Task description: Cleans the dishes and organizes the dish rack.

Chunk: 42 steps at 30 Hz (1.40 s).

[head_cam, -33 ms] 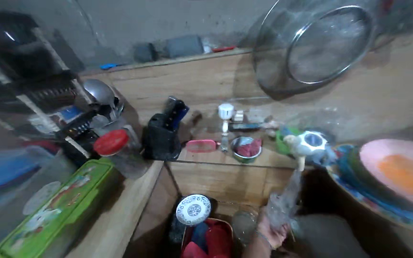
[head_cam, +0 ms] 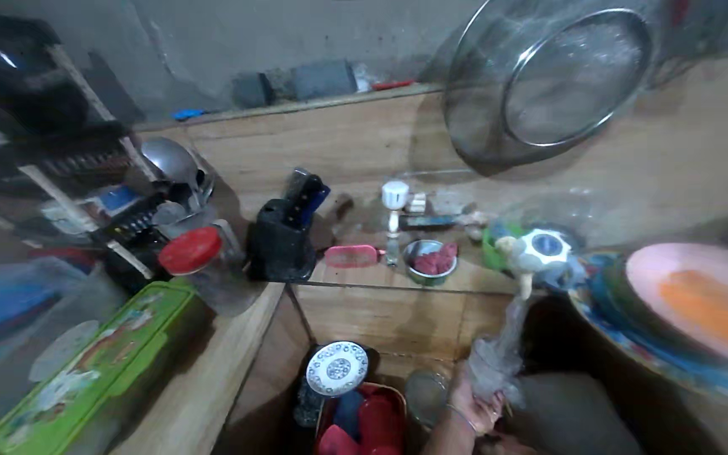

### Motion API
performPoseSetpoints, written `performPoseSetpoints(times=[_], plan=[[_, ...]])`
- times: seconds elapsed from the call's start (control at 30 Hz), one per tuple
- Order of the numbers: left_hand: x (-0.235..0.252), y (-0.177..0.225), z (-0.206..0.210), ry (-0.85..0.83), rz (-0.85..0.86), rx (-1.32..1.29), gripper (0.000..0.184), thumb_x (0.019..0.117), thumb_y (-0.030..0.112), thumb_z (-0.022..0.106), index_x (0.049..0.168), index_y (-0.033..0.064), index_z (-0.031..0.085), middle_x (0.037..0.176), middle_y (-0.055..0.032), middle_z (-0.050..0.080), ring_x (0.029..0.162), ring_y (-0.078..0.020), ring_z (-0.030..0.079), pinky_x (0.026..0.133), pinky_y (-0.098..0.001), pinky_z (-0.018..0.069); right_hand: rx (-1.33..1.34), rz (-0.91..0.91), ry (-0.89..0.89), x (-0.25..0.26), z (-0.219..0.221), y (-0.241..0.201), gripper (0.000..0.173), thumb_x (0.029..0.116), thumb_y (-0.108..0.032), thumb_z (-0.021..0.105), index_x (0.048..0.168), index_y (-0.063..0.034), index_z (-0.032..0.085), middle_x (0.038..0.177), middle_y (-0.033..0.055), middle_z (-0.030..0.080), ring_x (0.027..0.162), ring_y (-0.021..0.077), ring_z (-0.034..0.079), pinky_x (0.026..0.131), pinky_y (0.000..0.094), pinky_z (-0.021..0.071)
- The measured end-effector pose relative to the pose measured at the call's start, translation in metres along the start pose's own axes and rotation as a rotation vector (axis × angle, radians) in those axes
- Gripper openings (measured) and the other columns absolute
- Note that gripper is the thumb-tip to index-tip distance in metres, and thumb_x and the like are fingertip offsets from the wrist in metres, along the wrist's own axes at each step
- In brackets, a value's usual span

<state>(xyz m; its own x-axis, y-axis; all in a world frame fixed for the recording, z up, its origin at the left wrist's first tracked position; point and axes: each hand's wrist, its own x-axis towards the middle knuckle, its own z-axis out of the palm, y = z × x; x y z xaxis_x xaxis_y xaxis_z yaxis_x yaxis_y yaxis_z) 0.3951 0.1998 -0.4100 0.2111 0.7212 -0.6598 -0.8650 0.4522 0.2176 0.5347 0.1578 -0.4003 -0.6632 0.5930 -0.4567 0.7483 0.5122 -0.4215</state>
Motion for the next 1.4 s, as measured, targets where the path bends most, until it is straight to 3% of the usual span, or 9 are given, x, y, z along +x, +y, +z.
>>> performPoseSetpoints(times=[0.13, 0.37, 0.6, 0.67, 0.9, 1.1, 1.23, 1.33, 1.4], plan=[[0.003, -0.004, 0.004, -0.025, 0.022, -0.023, 0.044, 0.1071, 0.050, 0.039, 0.112, 0.0099, 0.055, 0.087, -0.0098, 0.063, 0.067, -0.0176, 0.062, 0.056, -0.0281, 0.0539, 0.158, 0.221, -0.039, 0.026, -0.003, 0.026, 0.046, 0.1089, -0.039, 0.047, 0.137, -0.0074, 0.064, 0.136, 0.0249, 0.063, 0.132, 0.0419, 0.056, 0.113, 0.0604, 0.0393], [-0.015, 0.012, 0.017, -0.005, 0.153, -0.014, 0.044, 0.1095, 0.043, 0.039, 0.132, 0.0072, 0.051, 0.103, -0.0152, 0.066, 0.080, -0.0232, 0.068, 0.068, -0.0333, 0.0590, 0.177, 0.318, 0.265, 0.020, -0.025, 0.014, 0.049, 0.1055, -0.039, 0.053, 0.146, -0.0116, 0.057, 0.148, 0.0234, 0.054, 0.128, 0.0425, 0.060, 0.107, 0.0595, 0.0472], [-0.041, 0.051, 0.026, 0.025, 0.306, 0.252, 0.046, 0.1092, 0.034, 0.045, 0.147, 0.0087, 0.042, 0.119, -0.0188, 0.062, 0.087, -0.0266, 0.067, 0.074, -0.0383, 0.0584, 0.338, 0.409, 0.452, 0.020, -0.059, -0.014, 0.047, 0.1048, -0.038, 0.055, 0.134, -0.0019, 0.063, 0.146, 0.0273, 0.052, 0.130, 0.0421, 0.057, 0.108, 0.0555, 0.0462], [-0.048, 0.062, 0.025, 0.080, 0.356, 0.369, 0.049, 0.1085, 0.033, 0.049, 0.150, 0.0096, 0.040, 0.125, -0.0202, 0.060, 0.091, -0.0273, 0.066, 0.076, -0.0393, 0.0574, 0.486, 0.472, 0.541, 0.017, -0.073, -0.024, 0.060, 0.1030, -0.037, 0.060, 0.147, 0.0016, 0.050, 0.155, 0.0271, 0.044, 0.141, 0.0392, 0.047, 0.118, 0.0515, 0.0381], [-0.062, 0.082, 0.007, 0.149, 0.609, 0.536, 0.057, 0.1038, 0.016, 0.060, 0.152, 0.0033, 0.033, 0.135, -0.0258, 0.053, 0.099, -0.0318, 0.067, 0.077, -0.0423, 0.0600, 0.404, 0.488, 0.499, 0.024, -0.078, -0.024, 0.054, 0.1024, -0.037, 0.061, 0.144, -0.0020, 0.055, 0.156, 0.0249, 0.042, 0.134, 0.0404, 0.054, 0.111, 0.0520, 0.0455], [-0.089, 0.107, 0.002, 0.240, 0.605, 1.355, 0.055, 0.0796, 0.026, 0.086, 0.118, -0.0024, 0.057, 0.104, -0.0188, 0.064, 0.095, -0.0282, 0.063, 0.086, -0.0478, 0.0535, 0.604, 0.460, 0.560, 0.027, -0.068, -0.026, 0.059, 0.1003, -0.044, 0.062, 0.144, -0.0040, 0.056, 0.151, 0.0213, 0.050, 0.135, 0.0362, 0.053, 0.113, 0.0523, 0.0425], [-0.112, 0.110, -0.001, 0.244, 0.382, 0.932, 0.051, 0.1014, 0.025, 0.063, 0.141, -0.0015, 0.047, 0.114, -0.0223, 0.066, 0.093, -0.0282, 0.068, 0.081, -0.0423, 0.0578, 0.967, 0.520, 0.640, 0.036, -0.058, -0.016, 0.050, 0.1015, -0.040, 0.062, 0.134, -0.0016, 0.061, 0.130, 0.0226, 0.063, 0.116, 0.0332, 0.064, 0.097, 0.0521, 0.0530], [-0.137, 0.111, -0.010, 0.067, 0.340, 0.493, 0.031, 0.1069, 0.020, 0.041, 0.124, -0.0021, 0.053, 0.104, -0.0215, 0.068, 0.088, -0.0307, 0.070, 0.078, -0.0440, 0.0599, 1.368, 0.612, 0.581, 0.034, -0.060, -0.025, 0.052, 0.1075, -0.038, 0.051, 0.143, -0.0005, 0.051, 0.135, 0.0259, 0.057, 0.118, 0.0364, 0.060, 0.095, 0.0541, 0.0514], [-0.157, 0.104, -0.014, -0.045, 0.367, 0.357, 0.031, 0.1043, 0.018, 0.035, 0.115, -0.0037, 0.055, 0.101, -0.0233, 0.069, 0.088, -0.0345, 0.071, 0.080, -0.0468, 0.0608, 1.655, 0.558, 0.508, 0.030, -0.056, -0.030, 0.048, 0.1110, -0.041, 0.038, 0.143, -0.0063, 0.047, 0.120, 0.0208, 0.061, 0.096, 0.0313, 0.064, 0.075, 0.0477, 0.0560]])
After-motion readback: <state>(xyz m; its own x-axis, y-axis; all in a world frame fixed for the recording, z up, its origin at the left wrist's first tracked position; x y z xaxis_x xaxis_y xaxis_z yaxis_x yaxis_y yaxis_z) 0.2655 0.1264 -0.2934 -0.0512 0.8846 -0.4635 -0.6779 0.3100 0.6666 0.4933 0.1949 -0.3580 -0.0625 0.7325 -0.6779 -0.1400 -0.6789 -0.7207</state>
